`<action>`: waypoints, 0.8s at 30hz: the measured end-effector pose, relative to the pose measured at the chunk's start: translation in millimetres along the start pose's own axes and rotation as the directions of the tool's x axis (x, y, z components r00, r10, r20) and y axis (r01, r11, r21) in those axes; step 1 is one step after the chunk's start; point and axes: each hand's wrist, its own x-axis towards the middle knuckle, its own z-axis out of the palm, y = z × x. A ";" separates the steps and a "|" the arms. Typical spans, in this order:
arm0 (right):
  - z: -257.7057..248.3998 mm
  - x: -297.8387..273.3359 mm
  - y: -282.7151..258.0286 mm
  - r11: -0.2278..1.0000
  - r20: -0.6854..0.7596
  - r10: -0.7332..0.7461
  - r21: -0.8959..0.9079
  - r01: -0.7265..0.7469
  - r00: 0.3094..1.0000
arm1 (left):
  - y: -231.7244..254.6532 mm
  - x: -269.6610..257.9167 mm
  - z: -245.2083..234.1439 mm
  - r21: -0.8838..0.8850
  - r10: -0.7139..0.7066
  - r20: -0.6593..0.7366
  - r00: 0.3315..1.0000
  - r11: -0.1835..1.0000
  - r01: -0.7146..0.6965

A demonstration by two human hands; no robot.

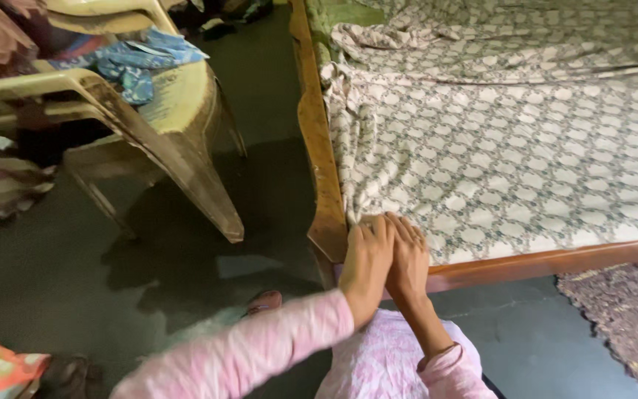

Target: The person spreads a patterned bedsheet over a wooden bed frame, smoothing it across the surface and tucking the edges under the mattress. They work along the sides and corners to secure the sheet, then smooth the top surface.

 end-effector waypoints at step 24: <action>-12.3 -5.6 -4.4 0.997 0.070 -0.029 0.077 0.023 0.997 | 91.8 31.9 45.9 -0.042 -0.135 0.901 0.413 -0.973 -0.228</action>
